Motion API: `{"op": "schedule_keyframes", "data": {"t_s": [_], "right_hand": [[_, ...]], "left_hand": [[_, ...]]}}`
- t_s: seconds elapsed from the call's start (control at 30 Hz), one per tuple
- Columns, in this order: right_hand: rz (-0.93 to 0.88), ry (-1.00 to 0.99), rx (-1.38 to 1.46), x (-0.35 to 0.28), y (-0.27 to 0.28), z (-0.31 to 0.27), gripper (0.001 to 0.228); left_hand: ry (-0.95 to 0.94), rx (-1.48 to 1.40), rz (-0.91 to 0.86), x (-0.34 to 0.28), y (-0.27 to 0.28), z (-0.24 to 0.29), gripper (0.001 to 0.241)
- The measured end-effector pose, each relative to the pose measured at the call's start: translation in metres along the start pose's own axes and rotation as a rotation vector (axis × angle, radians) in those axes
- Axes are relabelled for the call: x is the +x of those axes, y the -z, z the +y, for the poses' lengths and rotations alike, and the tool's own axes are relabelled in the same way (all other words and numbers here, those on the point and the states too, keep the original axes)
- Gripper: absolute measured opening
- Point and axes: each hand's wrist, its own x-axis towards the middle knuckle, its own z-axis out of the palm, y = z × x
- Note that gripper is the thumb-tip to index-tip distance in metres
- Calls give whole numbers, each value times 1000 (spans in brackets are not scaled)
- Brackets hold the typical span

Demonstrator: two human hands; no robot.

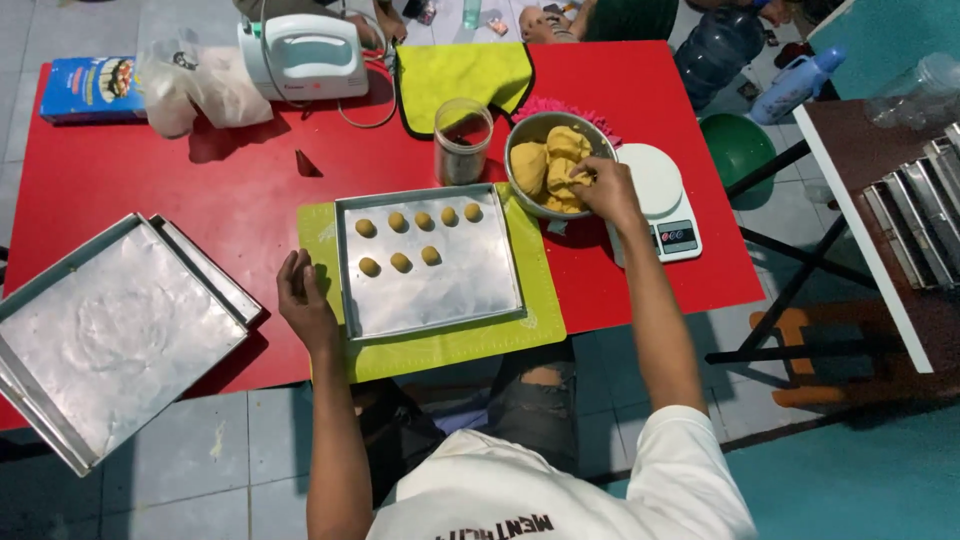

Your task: Rolling small pieces of dough into spherical balls and arranging them on a baking sheet.

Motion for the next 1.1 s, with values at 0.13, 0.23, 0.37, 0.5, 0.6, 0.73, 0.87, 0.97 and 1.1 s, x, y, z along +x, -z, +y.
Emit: {"op": "schedule_keyframes", "data": {"t_s": [0.13,0.23,0.37,0.5,0.6,0.73,0.87,0.97,1.1], "right_hand": [[-87,-8,115,-24,43,-50,35],[-110,-36,124,-20,44,-40,42],[-67,-38,105,-20,40,-30,35],[17,-70,240,-21,28,-23,28],[52,-60,303,-21,28,-31,28],[69,-53,425,-29,36,-47,23],[72,-121,826,-14,19,2,26],[132,-218,984,-17,19,23,31],[321,-176,1017,-17,6,96,28]], "left_hand": [[-7,-39,-13,-1,-2,8,32],[-24,-49,-20,1,0,3,31],[-18,-50,-23,-2,0,4,30],[-34,-58,-27,0,-1,3,31],[-41,-60,-18,0,-3,8,31],[-20,-79,-30,0,-1,8,32],[-31,-80,-28,0,1,4,32],[-33,-42,-31,0,0,3,31],[-19,-99,-18,-3,5,-2,32]]}}
